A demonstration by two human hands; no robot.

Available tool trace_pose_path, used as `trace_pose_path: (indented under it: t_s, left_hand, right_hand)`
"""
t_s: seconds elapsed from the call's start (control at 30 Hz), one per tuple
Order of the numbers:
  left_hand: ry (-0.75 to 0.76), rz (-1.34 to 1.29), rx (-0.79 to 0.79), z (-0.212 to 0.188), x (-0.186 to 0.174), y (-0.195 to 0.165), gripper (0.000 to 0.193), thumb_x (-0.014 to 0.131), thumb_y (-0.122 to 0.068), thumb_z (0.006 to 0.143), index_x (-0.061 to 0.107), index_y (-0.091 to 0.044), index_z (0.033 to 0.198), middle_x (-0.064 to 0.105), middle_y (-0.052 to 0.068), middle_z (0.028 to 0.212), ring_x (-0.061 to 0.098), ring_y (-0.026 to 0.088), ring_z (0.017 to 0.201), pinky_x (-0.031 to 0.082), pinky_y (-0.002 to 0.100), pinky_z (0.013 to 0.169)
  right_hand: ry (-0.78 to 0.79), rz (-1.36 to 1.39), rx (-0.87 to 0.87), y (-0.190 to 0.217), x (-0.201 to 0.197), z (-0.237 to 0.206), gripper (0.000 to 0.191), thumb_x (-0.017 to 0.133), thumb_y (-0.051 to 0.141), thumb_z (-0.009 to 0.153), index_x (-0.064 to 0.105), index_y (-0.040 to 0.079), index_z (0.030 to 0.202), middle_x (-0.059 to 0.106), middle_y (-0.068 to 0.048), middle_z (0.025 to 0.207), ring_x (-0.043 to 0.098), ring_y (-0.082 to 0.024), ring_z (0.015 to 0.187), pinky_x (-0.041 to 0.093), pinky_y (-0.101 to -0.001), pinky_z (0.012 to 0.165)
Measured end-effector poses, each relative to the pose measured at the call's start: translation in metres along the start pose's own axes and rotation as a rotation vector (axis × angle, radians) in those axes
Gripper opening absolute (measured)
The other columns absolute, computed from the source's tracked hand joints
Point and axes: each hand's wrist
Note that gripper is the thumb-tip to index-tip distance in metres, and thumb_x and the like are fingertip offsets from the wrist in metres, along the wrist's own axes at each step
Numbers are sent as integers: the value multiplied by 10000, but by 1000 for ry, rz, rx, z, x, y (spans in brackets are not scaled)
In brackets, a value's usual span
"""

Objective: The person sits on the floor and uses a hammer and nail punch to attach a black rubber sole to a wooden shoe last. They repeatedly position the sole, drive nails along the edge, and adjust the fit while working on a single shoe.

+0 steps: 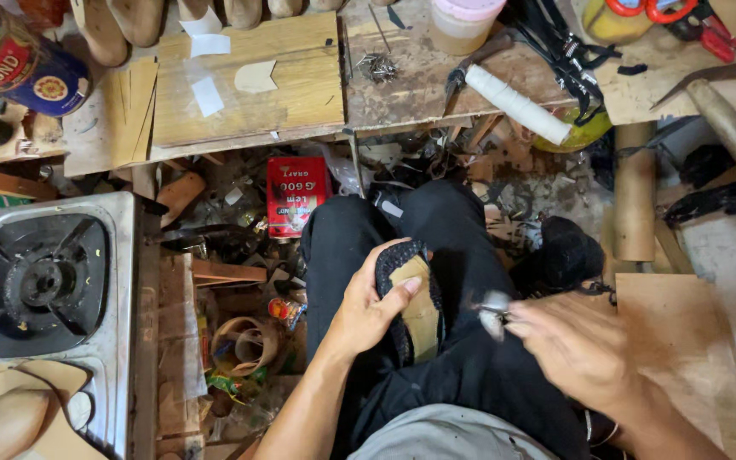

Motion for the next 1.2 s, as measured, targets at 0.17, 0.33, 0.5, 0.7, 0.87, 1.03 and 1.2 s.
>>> trace_pose_path:
  t_s: [0.17, 0.33, 0.5, 0.7, 0.87, 1.03, 1.2]
  left_hand:
    - [-3, 89, 5, -3, 7, -5, 506, 678, -122, 943, 522, -7, 1410, 714, 67, 1250, 649, 129, 1154, 497, 300, 1041]
    - [-25, 156, 31, -12, 13, -15, 506, 679, -125, 944, 525, -19, 1415, 729, 77, 1157, 672, 130, 1062, 533, 288, 966]
    - [-52, 317, 57, -20, 23, -25, 522, 700, -145, 918, 537, -28, 1400, 759, 107, 1049, 712, 162, 947, 562, 301, 880]
    - [-74, 539, 307, -30, 50, -29, 530, 741, -137, 895, 563, -14, 1378, 736, 184, 1127, 735, 319, 1023, 559, 382, 922]
    - [-34, 631, 369, -34, 67, -33, 534, 753, -124, 869, 582, 2, 1358, 740, 175, 1075, 707, 364, 974, 539, 422, 900]
    - [29, 667, 412, -34, 74, -37, 543, 753, -135, 872, 569, 7, 1362, 729, 163, 1037, 696, 347, 945, 516, 426, 875]
    - [11, 662, 426, -35, 71, -36, 541, 749, -126, 872, 565, 5, 1364, 730, 159, 1058, 693, 348, 962, 513, 423, 882]
  right_hand:
    - [-258, 1085, 345, 19, -15, 21, 373, 715, 306, 1044, 643, 3, 1249, 695, -148, 1114, 660, -261, 979, 547, -366, 902]
    - [286, 1727, 368, 32, -29, 36, 828, 647, 645, 930, 471, 67, 1497, 581, -175, 1225, 578, -235, 1012, 451, -305, 809]
    - [791, 1112, 762, 32, -29, 24, 560, 702, 326, 969, 508, 2, 1383, 601, -187, 969, 531, -233, 734, 405, -331, 609]
    - [765, 812, 951, 10, -17, 16, 439, 614, 205, 890, 712, 4, 1268, 791, -108, 994, 709, -150, 879, 575, -310, 771]
    - [784, 598, 670, 18, -41, 37, 470, 618, 176, 894, 683, 48, 1341, 797, -59, 1165, 734, -143, 1066, 540, -307, 906]
    - [1174, -96, 830, 36, -68, 67, 337, 558, 197, 987, 674, 65, 1274, 737, -126, 952, 705, -241, 935, 544, -349, 869]
    - [721, 44, 218, 50, -66, 63, 417, 597, 211, 929, 616, 49, 1313, 693, -110, 949, 676, -297, 876, 521, -411, 736]
Point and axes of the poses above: each hand's wrist, its own z-axis towards the middle knuckle, its own x-axis out of the palm, y = z × x
